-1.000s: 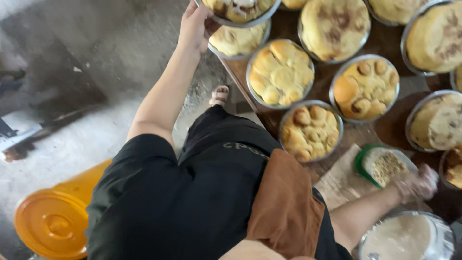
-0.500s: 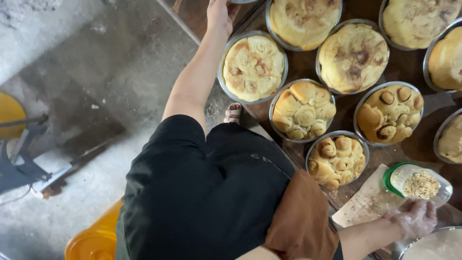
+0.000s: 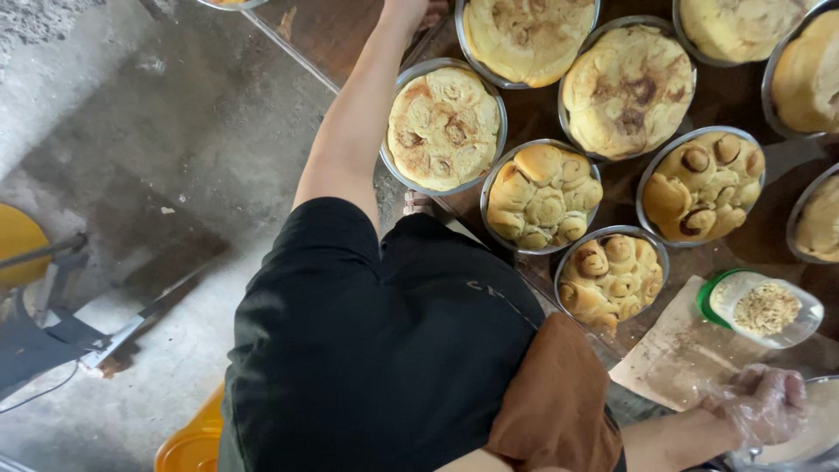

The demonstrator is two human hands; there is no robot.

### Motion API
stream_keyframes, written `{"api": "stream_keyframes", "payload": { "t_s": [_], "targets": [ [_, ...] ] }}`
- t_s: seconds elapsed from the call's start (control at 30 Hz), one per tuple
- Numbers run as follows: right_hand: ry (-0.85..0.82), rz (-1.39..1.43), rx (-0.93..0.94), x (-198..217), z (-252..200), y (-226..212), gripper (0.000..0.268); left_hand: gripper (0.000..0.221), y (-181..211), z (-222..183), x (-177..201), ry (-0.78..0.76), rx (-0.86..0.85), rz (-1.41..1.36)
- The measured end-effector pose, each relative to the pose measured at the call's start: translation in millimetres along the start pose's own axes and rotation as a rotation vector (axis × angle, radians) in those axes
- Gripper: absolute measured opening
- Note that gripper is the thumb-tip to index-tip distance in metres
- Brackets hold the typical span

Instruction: The person spreads a white creamy topping over bread rolls using a spoon and sprinkles crushed nuts on top by hand.

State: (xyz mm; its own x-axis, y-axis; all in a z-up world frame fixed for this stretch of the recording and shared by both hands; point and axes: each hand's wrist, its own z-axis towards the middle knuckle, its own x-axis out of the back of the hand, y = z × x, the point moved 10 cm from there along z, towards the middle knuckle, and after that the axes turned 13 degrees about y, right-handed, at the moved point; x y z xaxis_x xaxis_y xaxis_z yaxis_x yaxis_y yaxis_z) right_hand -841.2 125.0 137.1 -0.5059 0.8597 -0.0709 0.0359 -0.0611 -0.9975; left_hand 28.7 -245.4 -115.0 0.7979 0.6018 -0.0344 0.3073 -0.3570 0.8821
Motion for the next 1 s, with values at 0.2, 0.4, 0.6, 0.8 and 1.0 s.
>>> {"api": "stream_keyframes", "payload": {
  "t_s": [0.2, 0.4, 0.6, 0.8, 1.0],
  "targets": [
    [-0.018, 0.002, -0.017, 4.5, 0.5, 7.9, 0.026, 0.023, 56.6, -90.8, 13.0, -0.120, -0.321, 0.554],
    [-0.081, -0.574, 0.679, 3.9, -30.3, -14.3, 0.019, 0.035, 72.2, -183.5, 89.8, -0.062, -0.449, 1.115],
    [-0.155, -0.243, -0.066, -2.8, -7.6, 74.2, 0.018, 0.032, 14.0, -211.2, 130.1, -0.193, 0.049, 0.653],
    [-0.006, -0.054, -0.140, -12.8, -19.4, 105.9, 0.027, 0.037, -22.3, -248.6, 155.0, -0.169, 0.140, -0.022],
    [-0.111, 0.138, -0.257, 1.7, -8.3, 107.1, 0.019, 0.030, 38.0, -338.7, 174.7, -0.111, -0.139, -0.021]
  ]
}}
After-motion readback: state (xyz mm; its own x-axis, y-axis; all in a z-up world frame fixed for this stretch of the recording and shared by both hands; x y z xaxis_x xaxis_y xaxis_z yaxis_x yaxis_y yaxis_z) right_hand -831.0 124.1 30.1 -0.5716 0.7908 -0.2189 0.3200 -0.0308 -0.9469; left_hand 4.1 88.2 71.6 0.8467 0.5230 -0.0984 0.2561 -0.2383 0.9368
